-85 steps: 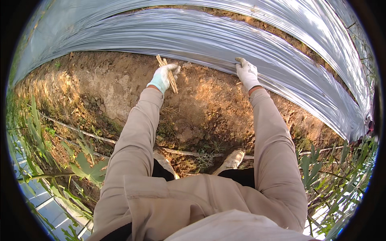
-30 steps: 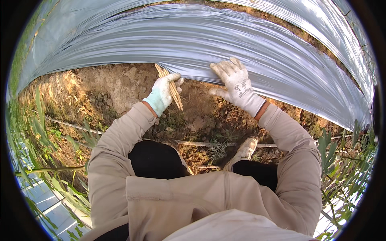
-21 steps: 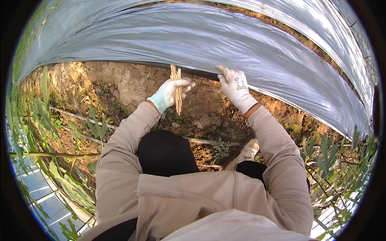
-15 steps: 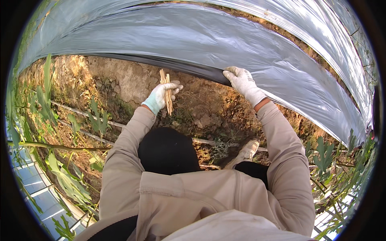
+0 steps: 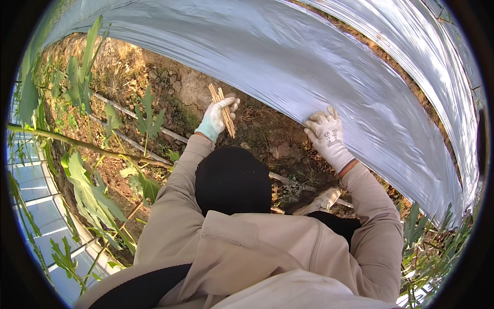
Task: The person secures a plastic sheet over a row of plants in a greenhouse using wooden pegs. They lift the sheet, insert the pegs into the soil along the edge, and repeat the process along the row.
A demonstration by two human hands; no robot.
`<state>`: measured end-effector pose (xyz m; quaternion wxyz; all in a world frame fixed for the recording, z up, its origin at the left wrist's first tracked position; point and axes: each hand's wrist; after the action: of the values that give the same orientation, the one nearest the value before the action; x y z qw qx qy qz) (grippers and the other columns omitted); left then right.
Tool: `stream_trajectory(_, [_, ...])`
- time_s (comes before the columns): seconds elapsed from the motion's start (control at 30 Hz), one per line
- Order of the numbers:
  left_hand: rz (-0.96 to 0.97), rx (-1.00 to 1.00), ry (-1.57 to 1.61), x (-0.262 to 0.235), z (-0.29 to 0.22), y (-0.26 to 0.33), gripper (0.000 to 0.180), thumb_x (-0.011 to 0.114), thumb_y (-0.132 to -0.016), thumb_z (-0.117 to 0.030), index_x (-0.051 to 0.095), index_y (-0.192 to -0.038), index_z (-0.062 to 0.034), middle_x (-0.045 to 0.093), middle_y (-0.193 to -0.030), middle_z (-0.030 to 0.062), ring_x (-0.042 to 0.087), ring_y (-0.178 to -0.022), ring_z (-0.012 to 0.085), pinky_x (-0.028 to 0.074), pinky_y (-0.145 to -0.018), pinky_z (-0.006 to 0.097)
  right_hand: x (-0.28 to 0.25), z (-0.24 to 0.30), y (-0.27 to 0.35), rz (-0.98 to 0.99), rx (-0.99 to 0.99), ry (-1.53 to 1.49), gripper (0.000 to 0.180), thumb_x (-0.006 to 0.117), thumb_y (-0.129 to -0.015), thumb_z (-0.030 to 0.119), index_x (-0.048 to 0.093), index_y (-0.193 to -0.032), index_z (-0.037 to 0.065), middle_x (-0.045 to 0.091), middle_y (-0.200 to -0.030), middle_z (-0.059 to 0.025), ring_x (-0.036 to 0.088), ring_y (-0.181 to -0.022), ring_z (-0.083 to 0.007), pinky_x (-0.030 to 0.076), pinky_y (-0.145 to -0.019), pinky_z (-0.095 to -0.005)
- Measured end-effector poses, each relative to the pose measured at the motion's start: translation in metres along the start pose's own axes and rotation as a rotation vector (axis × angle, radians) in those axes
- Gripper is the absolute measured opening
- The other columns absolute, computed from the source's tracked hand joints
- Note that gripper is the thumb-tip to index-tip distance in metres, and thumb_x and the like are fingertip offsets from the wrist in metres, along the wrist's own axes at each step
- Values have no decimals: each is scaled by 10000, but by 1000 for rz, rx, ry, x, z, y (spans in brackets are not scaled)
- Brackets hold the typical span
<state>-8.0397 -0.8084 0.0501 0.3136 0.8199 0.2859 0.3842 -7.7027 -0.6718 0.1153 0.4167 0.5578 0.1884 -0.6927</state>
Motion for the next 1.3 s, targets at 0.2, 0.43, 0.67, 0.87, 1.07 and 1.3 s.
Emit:
stream_trajectory(0.2, [-153, 142, 150, -31, 12, -6, 270, 617, -944, -113, 543, -1199, -65, 676, -1058, 87, 661, -830, 165, 509, -577, 291, 46, 17, 11, -104, -213, 79, 204, 706, -790, 202, 696, -987, 148, 644, -1040, -58, 581, -1070, -248, 286, -1148, -523])
stream_trajectory(0.43, [-343, 157, 204, -54, -12, -36, 293, 687, -910, -143, 575, -1173, -77, 625, -1104, 44, 663, -838, 196, 510, -557, 319, 64, 24, 14, -34, -322, 149, 206, 662, -829, 209, 687, -1002, 101, 654, -932, -88, 596, -1027, -261, 282, -1151, -512])
stream_trajectory(0.67, [-365, 213, 147, -64, -32, -51, 113, 656, -890, -62, 637, -991, -16, 665, -796, 69, 653, -670, 182, 500, -516, 300, 74, 25, 14, -46, -356, 154, 196, 655, -832, 203, 684, -983, 81, 647, -825, -78, 613, -961, -257, 309, -1132, -510])
stream_trajectory(0.87, [-530, 385, -69, -72, -17, -10, 108, 681, -868, -48, 630, -943, 11, 654, -754, 89, 621, -622, 177, 490, -499, 308, 79, 31, 11, 99, -329, 203, 175, 600, -857, 157, 689, -987, 79, 661, -828, -74, 626, -942, -244, 323, -1124, -493])
stream_trajectory(1.07, [-686, 409, -90, -103, 7, 16, 179, 712, -834, -32, 593, -960, 14, 662, -803, 89, 642, -625, 187, 496, -485, 314, 103, 50, 16, 257, -341, 311, 199, 549, -860, 103, 700, -990, 89, 700, -882, -77, 644, -916, -230, 282, -1149, -466])
stream_trajectory(1.3, [-547, 229, 83, -134, 14, 16, 123, 669, -846, -23, 584, -935, -19, 624, -754, 60, 633, -641, 178, 488, -507, 320, 126, 69, 29, 341, -287, 306, 183, 551, -845, 91, 698, -954, 81, 698, -871, -83, 645, -914, -235, 277, -1153, -456])
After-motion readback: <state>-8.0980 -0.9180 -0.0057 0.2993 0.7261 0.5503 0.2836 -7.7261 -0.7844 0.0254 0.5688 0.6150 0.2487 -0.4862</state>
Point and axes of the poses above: each hand's wrist, its own y-axis away from the middle knuckle, its own x-axis out of the palm, z = x × y
